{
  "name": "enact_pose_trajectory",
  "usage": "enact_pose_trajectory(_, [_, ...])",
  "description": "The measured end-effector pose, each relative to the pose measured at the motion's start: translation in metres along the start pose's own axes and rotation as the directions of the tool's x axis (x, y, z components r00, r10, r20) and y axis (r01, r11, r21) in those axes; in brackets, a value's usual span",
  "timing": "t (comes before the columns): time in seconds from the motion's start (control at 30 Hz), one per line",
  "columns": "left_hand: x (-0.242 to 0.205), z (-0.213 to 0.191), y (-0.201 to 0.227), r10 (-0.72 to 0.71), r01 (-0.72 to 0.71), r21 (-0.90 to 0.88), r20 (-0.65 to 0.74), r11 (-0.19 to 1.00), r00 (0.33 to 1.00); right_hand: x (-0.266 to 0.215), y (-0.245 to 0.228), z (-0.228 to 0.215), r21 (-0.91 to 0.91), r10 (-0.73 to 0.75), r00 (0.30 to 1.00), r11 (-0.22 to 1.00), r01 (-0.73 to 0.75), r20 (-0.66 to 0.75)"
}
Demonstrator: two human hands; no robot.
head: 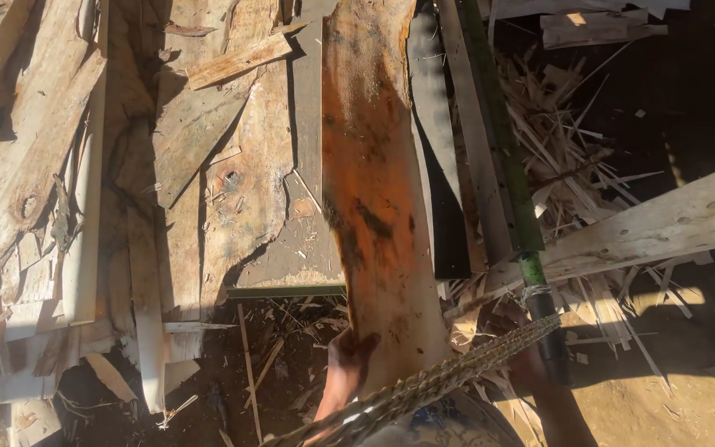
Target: Sorting and organizing thin wood strips on a processing table.
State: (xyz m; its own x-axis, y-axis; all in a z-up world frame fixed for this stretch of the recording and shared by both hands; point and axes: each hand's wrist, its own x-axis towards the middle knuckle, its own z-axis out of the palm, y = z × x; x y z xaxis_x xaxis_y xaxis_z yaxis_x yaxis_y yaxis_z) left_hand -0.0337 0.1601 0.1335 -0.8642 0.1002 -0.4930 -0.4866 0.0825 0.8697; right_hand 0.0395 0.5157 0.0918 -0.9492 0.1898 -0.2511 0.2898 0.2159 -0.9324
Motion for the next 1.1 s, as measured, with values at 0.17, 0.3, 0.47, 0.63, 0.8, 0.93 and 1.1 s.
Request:
enact_pose_trajectory(0.17, [-0.032, 0.012, 0.039, 0.004, 0.001, 0.099, -0.047, 0.995, 0.999, -0.015, -0.016, -0.062, 0.719, 0.168, 0.971, 0.653, -0.238, 0.169])
enact_pose_trajectory(0.3, [-0.050, 0.015, 0.050, -0.041, 0.062, 0.174, -0.119, 0.983, 0.992, -0.016, -0.026, -0.065, 0.762, 0.046, 0.952, 0.588, -0.270, 0.302])
enact_pose_trajectory(0.47, [-0.082, -0.005, 0.050, -0.042, 0.127, 0.401, -0.215, 0.907, 0.976, -0.027, -0.091, -0.079, 0.733, 0.170, 0.963, 0.625, -0.270, 0.210])
enact_pose_trajectory(0.63, [-0.110, -0.046, 0.004, -0.002, 0.123, 0.488, -0.241, 0.864, 0.971, -0.034, -0.134, -0.089, 0.763, 0.072, 0.979, 0.616, -0.196, 0.193])
enact_pose_trajectory(0.8, [-0.129, -0.068, -0.156, 0.051, 0.029, 0.438, -0.170, 0.899, 0.984, -0.023, -0.117, -0.084, 0.679, 0.120, 0.974, 0.701, -0.219, 0.190])
enact_pose_trajectory(0.93, [-0.086, -0.013, -0.100, 0.159, -0.145, 0.135, -0.096, 0.980, 0.983, -0.024, -0.139, -0.068, 0.653, 0.166, 0.971, 0.719, -0.239, 0.172])
enact_pose_trajectory(1.1, [-0.031, 0.030, -0.007, 0.304, -0.293, -0.281, -0.006, 0.914, 0.953, -0.025, -0.149, -0.058, 0.624, 0.181, 0.974, 0.748, -0.225, 0.134])
